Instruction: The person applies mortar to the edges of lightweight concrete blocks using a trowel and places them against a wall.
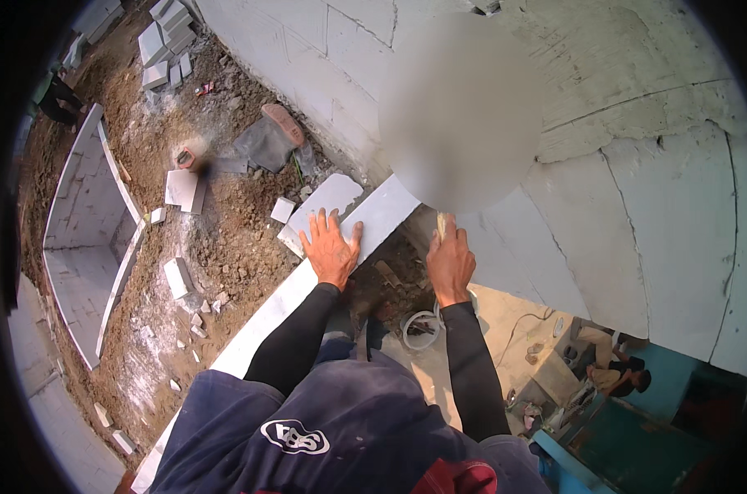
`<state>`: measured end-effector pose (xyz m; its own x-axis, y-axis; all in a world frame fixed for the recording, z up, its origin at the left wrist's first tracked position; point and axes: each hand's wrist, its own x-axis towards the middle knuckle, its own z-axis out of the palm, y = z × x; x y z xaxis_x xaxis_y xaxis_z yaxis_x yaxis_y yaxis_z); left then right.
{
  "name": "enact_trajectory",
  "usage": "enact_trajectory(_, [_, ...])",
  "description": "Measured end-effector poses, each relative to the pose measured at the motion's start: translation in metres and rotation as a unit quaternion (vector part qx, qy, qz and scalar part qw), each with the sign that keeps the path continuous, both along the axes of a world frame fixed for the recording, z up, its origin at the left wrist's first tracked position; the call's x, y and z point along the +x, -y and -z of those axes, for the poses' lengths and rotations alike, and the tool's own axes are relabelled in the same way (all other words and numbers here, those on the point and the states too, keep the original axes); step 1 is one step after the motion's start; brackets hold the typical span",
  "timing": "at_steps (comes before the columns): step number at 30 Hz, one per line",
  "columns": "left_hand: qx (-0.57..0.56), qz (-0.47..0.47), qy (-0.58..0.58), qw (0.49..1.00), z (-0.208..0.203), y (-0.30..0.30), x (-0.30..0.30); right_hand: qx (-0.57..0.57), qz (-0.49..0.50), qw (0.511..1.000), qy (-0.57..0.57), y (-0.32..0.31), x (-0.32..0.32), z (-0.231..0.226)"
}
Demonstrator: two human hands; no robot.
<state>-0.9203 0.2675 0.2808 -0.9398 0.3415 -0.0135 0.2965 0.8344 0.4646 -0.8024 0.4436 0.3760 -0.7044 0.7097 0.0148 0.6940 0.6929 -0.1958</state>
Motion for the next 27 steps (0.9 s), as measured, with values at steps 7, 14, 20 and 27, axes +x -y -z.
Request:
enact_trajectory(7, [0.002,0.001,0.036,0.999,-0.004,0.001,-0.003,0.008,-0.09,0.995,0.032,-0.035,-0.002,-0.033])
enact_trajectory(14, [0.019,-0.013,0.047,0.999,0.0,0.0,-0.002,0.0,-0.1,0.99,0.101,-0.043,-0.011,-0.069])
enact_trajectory(20, [0.014,-0.018,0.05,0.998,-0.002,-0.002,-0.003,-0.027,-0.086,0.986,0.141,-0.055,-0.027,-0.057])
enact_trajectory(27, [0.006,-0.028,0.043,0.999,0.003,0.001,-0.004,-0.051,-0.09,0.987,0.125,-0.046,-0.035,-0.1])
